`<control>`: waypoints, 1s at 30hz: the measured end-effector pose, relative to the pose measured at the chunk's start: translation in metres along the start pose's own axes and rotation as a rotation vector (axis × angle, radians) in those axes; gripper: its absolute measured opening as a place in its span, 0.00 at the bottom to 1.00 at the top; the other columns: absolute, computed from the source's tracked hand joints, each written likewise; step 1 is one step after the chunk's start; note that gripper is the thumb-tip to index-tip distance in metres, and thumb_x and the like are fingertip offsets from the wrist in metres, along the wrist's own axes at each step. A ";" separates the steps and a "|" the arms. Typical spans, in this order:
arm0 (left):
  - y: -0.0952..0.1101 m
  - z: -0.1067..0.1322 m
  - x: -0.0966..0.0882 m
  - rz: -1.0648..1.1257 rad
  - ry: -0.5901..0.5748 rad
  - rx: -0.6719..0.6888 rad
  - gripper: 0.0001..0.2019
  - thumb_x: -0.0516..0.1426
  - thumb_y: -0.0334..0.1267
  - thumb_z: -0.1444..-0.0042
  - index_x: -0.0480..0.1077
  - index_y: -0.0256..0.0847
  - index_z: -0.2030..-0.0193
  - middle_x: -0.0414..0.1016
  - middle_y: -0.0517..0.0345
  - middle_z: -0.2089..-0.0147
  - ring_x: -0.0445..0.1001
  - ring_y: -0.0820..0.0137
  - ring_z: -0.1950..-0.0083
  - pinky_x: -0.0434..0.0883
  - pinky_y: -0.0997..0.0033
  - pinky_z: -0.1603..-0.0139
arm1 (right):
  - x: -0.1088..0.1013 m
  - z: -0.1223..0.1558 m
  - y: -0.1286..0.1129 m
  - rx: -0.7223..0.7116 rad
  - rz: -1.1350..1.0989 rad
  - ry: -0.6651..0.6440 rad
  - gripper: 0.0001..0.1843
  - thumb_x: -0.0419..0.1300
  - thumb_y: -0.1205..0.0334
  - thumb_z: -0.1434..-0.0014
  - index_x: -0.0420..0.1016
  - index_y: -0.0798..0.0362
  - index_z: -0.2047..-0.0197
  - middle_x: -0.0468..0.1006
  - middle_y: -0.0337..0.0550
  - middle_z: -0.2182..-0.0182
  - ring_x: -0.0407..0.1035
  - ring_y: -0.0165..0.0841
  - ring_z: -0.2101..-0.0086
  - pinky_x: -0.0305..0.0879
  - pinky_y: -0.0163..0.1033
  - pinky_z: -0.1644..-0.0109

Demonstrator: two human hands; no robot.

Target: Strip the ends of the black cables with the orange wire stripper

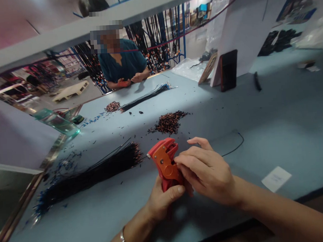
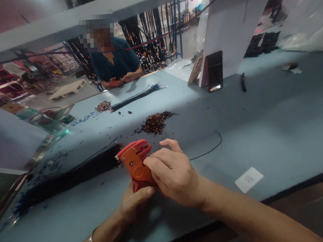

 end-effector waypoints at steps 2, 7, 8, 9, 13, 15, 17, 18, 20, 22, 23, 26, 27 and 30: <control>0.000 0.000 -0.001 -0.010 -0.005 0.000 0.13 0.63 0.43 0.47 0.73 0.36 0.61 0.74 0.55 0.70 0.71 0.67 0.68 0.69 0.67 0.64 | 0.000 0.000 0.000 0.004 0.004 0.002 0.13 0.53 0.78 0.42 0.73 0.53 0.60 0.78 0.38 0.72 0.73 0.29 0.71 0.67 0.48 0.47; -0.004 0.002 -0.003 -0.018 0.010 -0.013 0.14 0.63 0.44 0.47 0.73 0.35 0.61 0.75 0.54 0.69 0.72 0.66 0.67 0.70 0.66 0.63 | 0.000 0.000 0.000 0.001 0.000 -0.014 0.13 0.52 0.78 0.42 0.73 0.54 0.59 0.79 0.40 0.71 0.73 0.29 0.70 0.67 0.48 0.46; -0.004 0.002 -0.003 -0.018 0.013 -0.012 0.14 0.63 0.44 0.47 0.73 0.35 0.61 0.75 0.54 0.70 0.72 0.66 0.67 0.70 0.66 0.63 | 0.000 0.000 -0.001 -0.001 -0.001 -0.015 0.13 0.52 0.77 0.42 0.73 0.54 0.59 0.79 0.40 0.70 0.73 0.29 0.70 0.67 0.48 0.46; -0.004 0.002 -0.003 -0.015 0.015 -0.010 0.13 0.63 0.44 0.47 0.73 0.35 0.61 0.75 0.54 0.70 0.73 0.66 0.67 0.70 0.66 0.63 | 0.000 0.000 -0.001 -0.001 -0.003 -0.016 0.13 0.52 0.78 0.42 0.72 0.53 0.59 0.79 0.40 0.70 0.73 0.29 0.70 0.66 0.48 0.46; -0.004 0.001 -0.001 0.019 0.033 -0.018 0.12 0.63 0.43 0.47 0.73 0.35 0.63 0.75 0.54 0.71 0.73 0.68 0.69 0.70 0.68 0.65 | 0.001 0.001 0.000 0.000 -0.010 -0.018 0.13 0.52 0.78 0.42 0.72 0.55 0.60 0.79 0.40 0.71 0.73 0.29 0.70 0.66 0.48 0.46; -0.005 0.001 0.000 0.035 0.042 -0.033 0.12 0.63 0.42 0.47 0.72 0.34 0.64 0.75 0.55 0.73 0.73 0.68 0.71 0.70 0.68 0.67 | 0.002 0.002 0.000 -0.004 -0.009 -0.023 0.13 0.52 0.78 0.42 0.73 0.55 0.60 0.79 0.41 0.70 0.73 0.29 0.70 0.66 0.49 0.45; -0.005 0.000 0.001 0.047 0.055 -0.045 0.12 0.64 0.43 0.47 0.72 0.34 0.65 0.74 0.55 0.74 0.72 0.68 0.72 0.71 0.68 0.68 | 0.002 0.002 0.000 -0.008 -0.005 -0.029 0.13 0.52 0.78 0.42 0.73 0.55 0.60 0.79 0.41 0.70 0.73 0.29 0.70 0.65 0.49 0.45; -0.006 0.000 0.001 0.050 0.062 -0.048 0.13 0.64 0.43 0.47 0.72 0.34 0.65 0.73 0.55 0.74 0.72 0.69 0.73 0.71 0.68 0.69 | 0.003 0.002 0.000 -0.009 -0.005 -0.033 0.13 0.52 0.78 0.42 0.73 0.56 0.60 0.78 0.41 0.71 0.73 0.29 0.70 0.65 0.49 0.45; -0.007 0.000 0.001 0.053 0.076 -0.050 0.13 0.64 0.44 0.47 0.72 0.34 0.66 0.73 0.56 0.75 0.72 0.69 0.74 0.71 0.68 0.70 | 0.003 0.003 0.001 -0.009 -0.006 -0.034 0.12 0.52 0.78 0.43 0.72 0.55 0.60 0.78 0.41 0.71 0.73 0.29 0.70 0.65 0.48 0.45; -0.008 0.000 0.001 0.055 0.082 -0.044 0.14 0.64 0.45 0.47 0.72 0.34 0.67 0.72 0.56 0.76 0.72 0.70 0.75 0.71 0.69 0.71 | 0.004 0.003 0.001 -0.007 -0.006 -0.033 0.13 0.53 0.78 0.43 0.72 0.55 0.60 0.78 0.41 0.71 0.73 0.30 0.69 0.65 0.48 0.44; -0.008 0.000 0.001 0.055 0.080 -0.042 0.14 0.64 0.45 0.47 0.71 0.34 0.68 0.72 0.56 0.77 0.72 0.70 0.75 0.71 0.70 0.72 | 0.005 0.004 0.001 -0.007 -0.005 -0.031 0.13 0.53 0.78 0.43 0.72 0.55 0.60 0.78 0.41 0.70 0.73 0.30 0.69 0.65 0.48 0.44; -0.008 -0.001 0.002 0.058 0.069 -0.039 0.14 0.63 0.44 0.45 0.71 0.33 0.70 0.72 0.55 0.78 0.71 0.71 0.77 0.70 0.71 0.74 | 0.006 0.005 0.001 -0.014 -0.001 -0.031 0.12 0.53 0.78 0.43 0.73 0.56 0.60 0.78 0.41 0.70 0.72 0.30 0.68 0.64 0.48 0.44; -0.009 -0.001 0.002 0.061 0.068 -0.040 0.14 0.63 0.44 0.45 0.71 0.33 0.70 0.71 0.56 0.79 0.71 0.71 0.77 0.70 0.71 0.75 | 0.006 0.005 0.001 -0.016 -0.001 -0.031 0.12 0.54 0.78 0.43 0.73 0.57 0.60 0.78 0.41 0.70 0.72 0.30 0.68 0.64 0.48 0.44; -0.009 -0.001 0.002 0.081 0.070 -0.040 0.14 0.63 0.44 0.45 0.70 0.33 0.71 0.69 0.57 0.80 0.71 0.72 0.79 0.69 0.72 0.77 | 0.006 0.004 0.001 -0.013 -0.005 -0.029 0.12 0.54 0.79 0.44 0.73 0.57 0.61 0.78 0.41 0.71 0.71 0.29 0.69 0.64 0.49 0.44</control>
Point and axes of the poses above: each hand's wrist, its own z-axis away from the middle knuckle, its own x-axis out of the palm, y = z × x, the point moved 5 cm from there along -z, towards the middle knuckle
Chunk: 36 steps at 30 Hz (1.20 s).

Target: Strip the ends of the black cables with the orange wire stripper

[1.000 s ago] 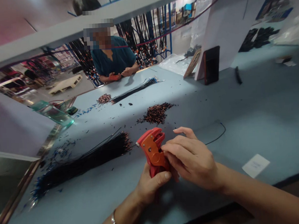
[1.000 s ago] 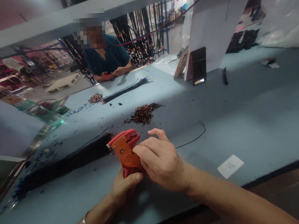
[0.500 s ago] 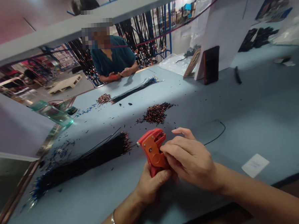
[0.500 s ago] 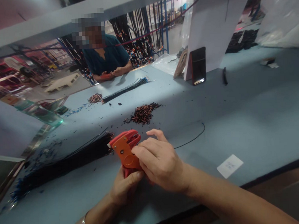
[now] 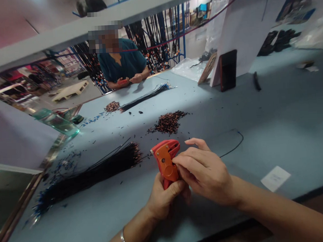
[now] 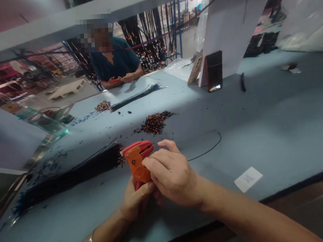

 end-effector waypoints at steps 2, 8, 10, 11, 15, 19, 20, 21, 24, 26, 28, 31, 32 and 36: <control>-0.001 0.000 0.000 0.012 -0.006 -0.004 0.15 0.63 0.44 0.45 0.69 0.33 0.72 0.68 0.58 0.80 0.71 0.72 0.79 0.69 0.73 0.78 | -0.001 0.000 0.000 0.000 -0.006 0.002 0.12 0.54 0.79 0.44 0.73 0.58 0.61 0.78 0.42 0.71 0.71 0.29 0.70 0.64 0.49 0.44; -0.002 0.000 -0.001 0.021 -0.007 -0.015 0.15 0.63 0.43 0.45 0.68 0.33 0.73 0.66 0.59 0.82 0.70 0.73 0.81 0.68 0.74 0.79 | -0.001 -0.001 0.000 0.005 -0.016 0.004 0.11 0.54 0.79 0.43 0.73 0.58 0.60 0.78 0.42 0.71 0.71 0.29 0.70 0.64 0.49 0.44; -0.002 0.000 -0.001 0.025 -0.014 -0.025 0.16 0.63 0.44 0.45 0.67 0.33 0.74 0.65 0.60 0.83 0.69 0.73 0.82 0.68 0.74 0.80 | -0.001 -0.001 0.000 0.003 -0.011 0.008 0.11 0.55 0.79 0.43 0.73 0.58 0.60 0.78 0.42 0.71 0.71 0.29 0.70 0.64 0.49 0.44; -0.003 0.001 -0.001 0.030 -0.018 -0.032 0.17 0.63 0.44 0.45 0.67 0.33 0.75 0.64 0.61 0.83 0.68 0.74 0.82 0.67 0.75 0.81 | -0.001 -0.001 0.000 0.001 -0.009 0.009 0.11 0.55 0.79 0.44 0.73 0.58 0.60 0.78 0.42 0.71 0.71 0.29 0.70 0.64 0.49 0.44; -0.004 0.001 -0.001 0.036 -0.031 -0.041 0.18 0.62 0.46 0.45 0.66 0.34 0.76 0.63 0.61 0.84 0.67 0.75 0.84 0.66 0.76 0.83 | -0.002 -0.002 -0.001 -0.004 -0.002 0.010 0.11 0.55 0.79 0.44 0.73 0.58 0.61 0.78 0.42 0.72 0.71 0.29 0.70 0.65 0.48 0.45; -0.002 0.000 0.000 0.046 -0.025 -0.033 0.18 0.62 0.46 0.45 0.65 0.35 0.77 0.61 0.63 0.85 0.64 0.76 0.85 0.66 0.77 0.84 | -0.003 -0.003 -0.002 -0.005 0.000 0.006 0.11 0.55 0.79 0.43 0.73 0.59 0.60 0.78 0.42 0.72 0.71 0.29 0.70 0.65 0.48 0.45; -0.002 0.000 0.001 0.053 -0.024 -0.033 0.18 0.62 0.46 0.45 0.65 0.35 0.77 0.60 0.64 0.86 0.63 0.77 0.86 0.65 0.77 0.84 | -0.004 -0.004 -0.002 -0.004 0.001 0.005 0.11 0.55 0.79 0.43 0.73 0.58 0.61 0.78 0.42 0.72 0.71 0.29 0.70 0.65 0.48 0.45; -0.002 0.001 0.001 0.060 -0.026 -0.035 0.18 0.62 0.46 0.45 0.65 0.35 0.77 0.60 0.64 0.86 0.63 0.77 0.86 0.65 0.77 0.85 | -0.004 -0.004 -0.002 -0.003 0.002 0.006 0.11 0.55 0.79 0.43 0.73 0.58 0.61 0.78 0.42 0.72 0.71 0.29 0.70 0.65 0.47 0.45; -0.003 0.001 0.002 0.091 -0.027 -0.048 0.17 0.63 0.46 0.45 0.64 0.36 0.75 0.58 0.67 0.87 0.59 0.79 0.88 0.63 0.79 0.86 | -0.004 -0.004 -0.002 -0.005 0.001 0.011 0.11 0.55 0.79 0.44 0.73 0.59 0.61 0.78 0.42 0.72 0.72 0.29 0.70 0.65 0.47 0.45; -0.005 0.001 0.000 0.107 -0.022 -0.056 0.17 0.63 0.46 0.45 0.64 0.37 0.74 0.57 0.69 0.87 0.56 0.80 0.89 0.61 0.79 0.88 | -0.003 -0.004 -0.002 -0.002 0.006 0.006 0.10 0.55 0.79 0.43 0.73 0.59 0.61 0.78 0.42 0.72 0.72 0.29 0.70 0.64 0.47 0.46; -0.006 0.000 0.000 0.099 -0.016 -0.056 0.17 0.62 0.46 0.45 0.64 0.37 0.75 0.56 0.68 0.87 0.56 0.80 0.89 0.61 0.79 0.88 | -0.002 -0.003 -0.001 0.000 0.016 -0.001 0.10 0.55 0.79 0.43 0.73 0.58 0.61 0.78 0.42 0.72 0.72 0.29 0.71 0.64 0.47 0.46; -0.002 -0.001 -0.001 0.050 0.000 -0.022 0.17 0.63 0.45 0.46 0.66 0.35 0.76 0.62 0.64 0.84 0.64 0.76 0.84 0.66 0.75 0.82 | 0.001 -0.002 0.003 0.002 0.032 -0.007 0.10 0.55 0.77 0.42 0.73 0.57 0.61 0.79 0.42 0.72 0.72 0.29 0.71 0.64 0.47 0.46; 0.000 -0.002 0.000 0.037 0.010 -0.005 0.16 0.63 0.45 0.46 0.67 0.35 0.75 0.64 0.62 0.82 0.67 0.75 0.82 0.67 0.74 0.80 | 0.002 -0.002 0.005 0.012 0.031 -0.009 0.09 0.55 0.77 0.41 0.73 0.57 0.61 0.79 0.41 0.72 0.72 0.30 0.71 0.64 0.47 0.47; 0.008 -0.004 0.001 0.062 0.032 0.025 0.12 0.64 0.42 0.48 0.69 0.35 0.68 0.70 0.58 0.76 0.72 0.70 0.74 0.71 0.69 0.71 | 0.002 -0.003 0.013 0.068 -0.010 -0.027 0.08 0.54 0.74 0.39 0.71 0.54 0.61 0.79 0.41 0.71 0.71 0.30 0.71 0.66 0.45 0.51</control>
Point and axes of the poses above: each hand's wrist, its own z-axis away from the middle knuckle, its own x-axis out of the palm, y = z × x, the point moved 5 cm from there along -z, towards the middle knuckle
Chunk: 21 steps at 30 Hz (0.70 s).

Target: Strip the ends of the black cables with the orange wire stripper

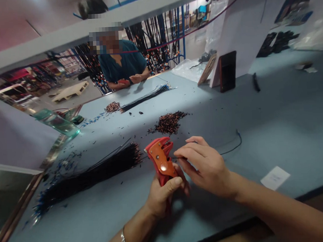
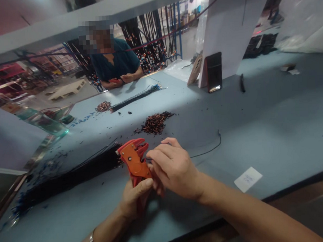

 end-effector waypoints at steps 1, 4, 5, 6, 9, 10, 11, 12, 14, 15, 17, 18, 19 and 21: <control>0.001 0.000 0.000 0.022 0.007 0.005 0.11 0.64 0.40 0.48 0.69 0.35 0.66 0.70 0.58 0.74 0.72 0.70 0.73 0.71 0.68 0.70 | 0.000 -0.001 0.001 0.010 -0.017 -0.009 0.08 0.54 0.74 0.39 0.71 0.54 0.61 0.79 0.41 0.71 0.70 0.30 0.71 0.66 0.44 0.52; 0.005 -0.001 -0.002 0.095 0.049 0.028 0.11 0.62 0.37 0.48 0.69 0.36 0.59 0.71 0.59 0.73 0.73 0.68 0.71 0.72 0.66 0.68 | 0.002 -0.001 0.006 0.072 -0.080 -0.054 0.06 0.55 0.72 0.38 0.70 0.53 0.61 0.77 0.40 0.71 0.68 0.30 0.71 0.66 0.42 0.56; 0.006 -0.001 -0.003 0.117 0.064 0.035 0.13 0.62 0.37 0.48 0.69 0.37 0.56 0.71 0.60 0.72 0.73 0.68 0.71 0.72 0.65 0.67 | 0.003 -0.001 0.007 0.101 -0.103 -0.068 0.06 0.55 0.72 0.38 0.70 0.53 0.61 0.77 0.39 0.72 0.68 0.30 0.70 0.65 0.41 0.57; 0.007 -0.001 -0.004 0.137 0.075 0.041 0.15 0.61 0.36 0.48 0.69 0.37 0.54 0.71 0.60 0.72 0.73 0.67 0.70 0.73 0.64 0.68 | 0.003 -0.001 0.008 0.135 -0.126 -0.085 0.06 0.55 0.72 0.39 0.70 0.53 0.62 0.77 0.38 0.72 0.68 0.30 0.70 0.65 0.40 0.57; 0.010 -0.002 -0.006 0.186 0.096 0.057 0.16 0.59 0.36 0.48 0.69 0.36 0.51 0.71 0.59 0.71 0.72 0.67 0.70 0.73 0.63 0.67 | 0.007 0.002 0.013 0.245 -0.181 -0.148 0.07 0.57 0.73 0.41 0.71 0.52 0.61 0.78 0.37 0.71 0.69 0.30 0.69 0.65 0.37 0.59; 0.011 -0.002 -0.006 0.196 0.099 0.059 0.16 0.59 0.36 0.48 0.70 0.35 0.52 0.71 0.59 0.71 0.72 0.68 0.70 0.73 0.62 0.65 | 0.008 0.003 0.015 0.283 -0.195 -0.176 0.08 0.57 0.73 0.42 0.71 0.52 0.61 0.78 0.37 0.71 0.70 0.30 0.68 0.65 0.36 0.61; 0.012 -0.002 -0.007 0.201 0.102 0.058 0.15 0.59 0.36 0.48 0.70 0.35 0.53 0.71 0.59 0.71 0.71 0.68 0.70 0.72 0.62 0.63 | 0.009 0.004 0.017 0.319 -0.207 -0.202 0.09 0.58 0.73 0.43 0.72 0.51 0.61 0.78 0.36 0.71 0.70 0.30 0.68 0.65 0.36 0.61; 0.013 -0.002 -0.007 0.200 0.102 0.056 0.14 0.59 0.36 0.48 0.71 0.35 0.54 0.71 0.59 0.71 0.71 0.68 0.69 0.72 0.61 0.61 | 0.010 0.005 0.018 0.349 -0.220 -0.225 0.10 0.59 0.73 0.44 0.72 0.51 0.61 0.79 0.36 0.71 0.70 0.31 0.67 0.65 0.35 0.62; 0.014 -0.002 -0.006 0.184 0.094 0.045 0.14 0.59 0.36 0.49 0.71 0.35 0.55 0.72 0.58 0.71 0.71 0.68 0.69 0.72 0.61 0.60 | 0.012 0.006 0.020 0.394 -0.247 -0.265 0.10 0.60 0.74 0.45 0.73 0.51 0.61 0.79 0.35 0.70 0.70 0.30 0.67 0.65 0.35 0.62; 0.014 -0.002 -0.006 0.171 0.090 0.041 0.13 0.59 0.36 0.49 0.72 0.35 0.56 0.73 0.57 0.71 0.71 0.68 0.68 0.72 0.61 0.59 | 0.013 0.006 0.021 0.407 -0.261 -0.283 0.10 0.60 0.75 0.45 0.73 0.51 0.62 0.79 0.35 0.70 0.70 0.30 0.68 0.65 0.35 0.62; 0.014 -0.002 -0.005 0.152 0.087 0.037 0.13 0.59 0.37 0.49 0.72 0.35 0.57 0.74 0.56 0.70 0.72 0.67 0.68 0.72 0.61 0.59 | 0.014 0.006 0.022 0.419 -0.286 -0.319 0.10 0.59 0.75 0.45 0.74 0.51 0.63 0.80 0.35 0.70 0.71 0.29 0.68 0.65 0.35 0.61; 0.014 -0.002 -0.005 0.149 0.088 0.036 0.13 0.59 0.37 0.49 0.72 0.35 0.57 0.74 0.56 0.70 0.72 0.67 0.67 0.71 0.61 0.59 | 0.014 0.006 0.022 0.418 -0.295 -0.333 0.10 0.59 0.75 0.44 0.74 0.52 0.63 0.80 0.36 0.69 0.71 0.29 0.68 0.65 0.35 0.61; 0.014 -0.002 -0.004 0.150 0.089 0.037 0.13 0.59 0.37 0.49 0.72 0.35 0.57 0.75 0.56 0.70 0.72 0.67 0.67 0.71 0.61 0.58 | 0.015 0.005 0.022 0.414 -0.303 -0.346 0.10 0.58 0.75 0.44 0.74 0.52 0.63 0.80 0.36 0.69 0.71 0.29 0.68 0.65 0.35 0.61; 0.014 -0.002 -0.004 0.157 0.093 0.038 0.13 0.59 0.37 0.49 0.72 0.36 0.57 0.75 0.56 0.69 0.72 0.67 0.67 0.71 0.61 0.58 | 0.015 0.004 0.021 0.392 -0.317 -0.365 0.10 0.57 0.76 0.43 0.74 0.52 0.63 0.80 0.36 0.68 0.71 0.29 0.68 0.65 0.35 0.60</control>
Point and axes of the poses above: each hand's wrist, its own z-axis away from the middle knuckle, its own x-axis out of the palm, y = z × x, the point moved 5 cm from there along -z, towards the middle knuckle
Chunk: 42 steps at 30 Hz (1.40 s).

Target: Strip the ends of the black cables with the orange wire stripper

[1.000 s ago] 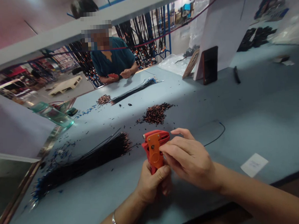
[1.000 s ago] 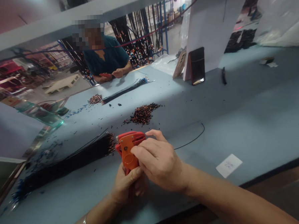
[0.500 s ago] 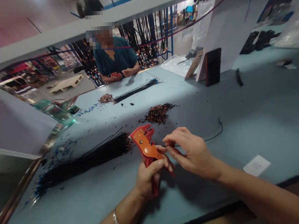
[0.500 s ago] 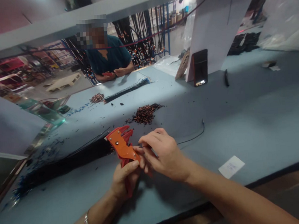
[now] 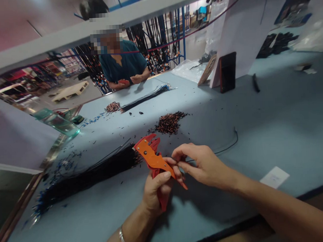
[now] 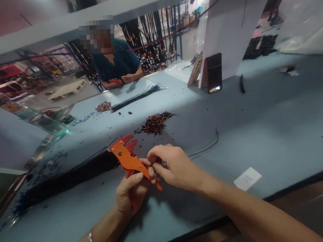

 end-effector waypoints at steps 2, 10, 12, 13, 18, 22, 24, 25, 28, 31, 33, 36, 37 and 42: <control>0.000 0.000 0.000 -0.004 0.010 0.002 0.13 0.59 0.36 0.50 0.72 0.36 0.57 0.75 0.56 0.69 0.73 0.67 0.67 0.72 0.61 0.59 | 0.000 0.000 -0.001 -0.023 -0.006 -0.015 0.11 0.56 0.76 0.43 0.74 0.52 0.63 0.80 0.37 0.68 0.71 0.28 0.68 0.64 0.35 0.60; 0.002 0.000 -0.003 -0.047 0.056 0.022 0.11 0.60 0.37 0.51 0.71 0.36 0.60 0.76 0.55 0.69 0.74 0.65 0.66 0.72 0.62 0.61 | -0.002 -0.003 0.006 0.033 0.068 -0.081 0.08 0.57 0.73 0.45 0.75 0.54 0.64 0.78 0.37 0.71 0.69 0.28 0.72 0.62 0.32 0.66; 0.003 0.000 -0.005 -0.056 0.071 0.017 0.11 0.60 0.37 0.50 0.71 0.37 0.60 0.76 0.55 0.69 0.74 0.64 0.66 0.72 0.61 0.61 | -0.002 -0.005 0.009 0.051 0.106 -0.113 0.06 0.58 0.72 0.44 0.75 0.54 0.66 0.77 0.36 0.74 0.67 0.27 0.74 0.60 0.31 0.69; 0.004 0.000 -0.005 -0.058 0.075 0.016 0.11 0.60 0.37 0.50 0.71 0.37 0.60 0.76 0.55 0.69 0.74 0.64 0.66 0.72 0.61 0.62 | -0.002 -0.005 0.011 0.052 0.119 -0.122 0.06 0.58 0.71 0.44 0.75 0.54 0.67 0.76 0.36 0.75 0.66 0.26 0.75 0.59 0.31 0.70; 0.004 -0.001 -0.005 -0.062 0.073 0.032 0.14 0.59 0.38 0.50 0.70 0.38 0.55 0.75 0.57 0.70 0.73 0.66 0.67 0.72 0.60 0.60 | -0.011 -0.006 0.011 0.024 0.180 0.028 0.07 0.57 0.70 0.42 0.74 0.54 0.71 0.75 0.36 0.76 0.66 0.26 0.76 0.58 0.31 0.71; -0.001 0.000 -0.002 -0.048 -0.004 -0.019 0.17 0.59 0.37 0.49 0.70 0.37 0.51 0.75 0.57 0.70 0.73 0.66 0.67 0.72 0.60 0.62 | -0.024 -0.005 0.007 -0.017 0.207 0.233 0.06 0.57 0.67 0.39 0.74 0.53 0.67 0.75 0.38 0.73 0.68 0.28 0.73 0.62 0.32 0.68; -0.006 0.002 0.000 -0.024 -0.078 -0.080 0.18 0.60 0.37 0.49 0.70 0.37 0.51 0.75 0.56 0.70 0.74 0.65 0.67 0.73 0.61 0.64 | -0.027 -0.004 0.004 -0.049 0.165 0.266 0.06 0.57 0.68 0.38 0.75 0.53 0.66 0.76 0.38 0.72 0.69 0.28 0.72 0.63 0.32 0.67; -0.009 0.003 0.001 -0.011 -0.115 -0.105 0.18 0.61 0.37 0.50 0.70 0.36 0.51 0.75 0.55 0.70 0.74 0.65 0.67 0.73 0.62 0.65 | -0.028 -0.004 0.003 -0.059 0.141 0.278 0.06 0.57 0.68 0.38 0.75 0.53 0.65 0.76 0.39 0.71 0.70 0.28 0.71 0.64 0.32 0.67; -0.013 0.006 0.003 0.010 -0.198 -0.133 0.18 0.62 0.37 0.51 0.71 0.35 0.52 0.76 0.55 0.69 0.74 0.65 0.67 0.73 0.62 0.65 | -0.030 -0.003 0.001 -0.074 0.084 0.304 0.06 0.57 0.69 0.37 0.76 0.53 0.63 0.76 0.39 0.71 0.69 0.27 0.71 0.64 0.32 0.67; -0.015 0.008 0.005 0.005 -0.238 -0.140 0.18 0.62 0.37 0.51 0.72 0.35 0.52 0.75 0.55 0.70 0.74 0.66 0.68 0.73 0.62 0.64 | -0.032 -0.003 -0.001 -0.106 0.072 0.319 0.07 0.57 0.69 0.37 0.76 0.53 0.62 0.75 0.37 0.73 0.68 0.26 0.73 0.63 0.32 0.69; -0.016 0.008 0.005 0.001 -0.242 -0.151 0.18 0.63 0.38 0.51 0.72 0.35 0.53 0.75 0.55 0.70 0.74 0.66 0.68 0.73 0.62 0.63 | -0.033 -0.003 -0.002 -0.134 0.078 0.316 0.08 0.56 0.70 0.37 0.77 0.53 0.62 0.75 0.37 0.73 0.68 0.27 0.73 0.64 0.32 0.69; -0.016 0.009 0.005 -0.011 -0.232 -0.161 0.18 0.63 0.38 0.52 0.72 0.35 0.54 0.75 0.55 0.71 0.74 0.66 0.69 0.73 0.61 0.63 | -0.033 -0.002 -0.003 -0.164 0.083 0.317 0.08 0.55 0.70 0.36 0.76 0.52 0.61 0.76 0.39 0.72 0.69 0.28 0.72 0.65 0.33 0.68; -0.016 0.009 0.005 -0.015 -0.230 -0.163 0.18 0.63 0.38 0.52 0.72 0.35 0.54 0.75 0.55 0.71 0.74 0.66 0.69 0.73 0.61 0.63 | -0.033 -0.002 -0.003 -0.169 0.086 0.322 0.08 0.55 0.70 0.36 0.76 0.52 0.61 0.76 0.39 0.72 0.69 0.27 0.72 0.65 0.33 0.68; -0.016 0.009 0.006 -0.032 -0.255 -0.171 0.19 0.64 0.39 0.51 0.72 0.35 0.53 0.75 0.55 0.70 0.74 0.66 0.69 0.72 0.64 0.65 | -0.033 -0.002 -0.003 -0.168 0.108 0.334 0.07 0.55 0.70 0.36 0.75 0.52 0.61 0.74 0.38 0.73 0.68 0.27 0.73 0.64 0.32 0.69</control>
Point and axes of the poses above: each hand's wrist, its own z-axis away from the middle knuckle, its own x-axis out of the palm, y = z × x, the point moved 5 cm from there along -z, towards the middle knuckle
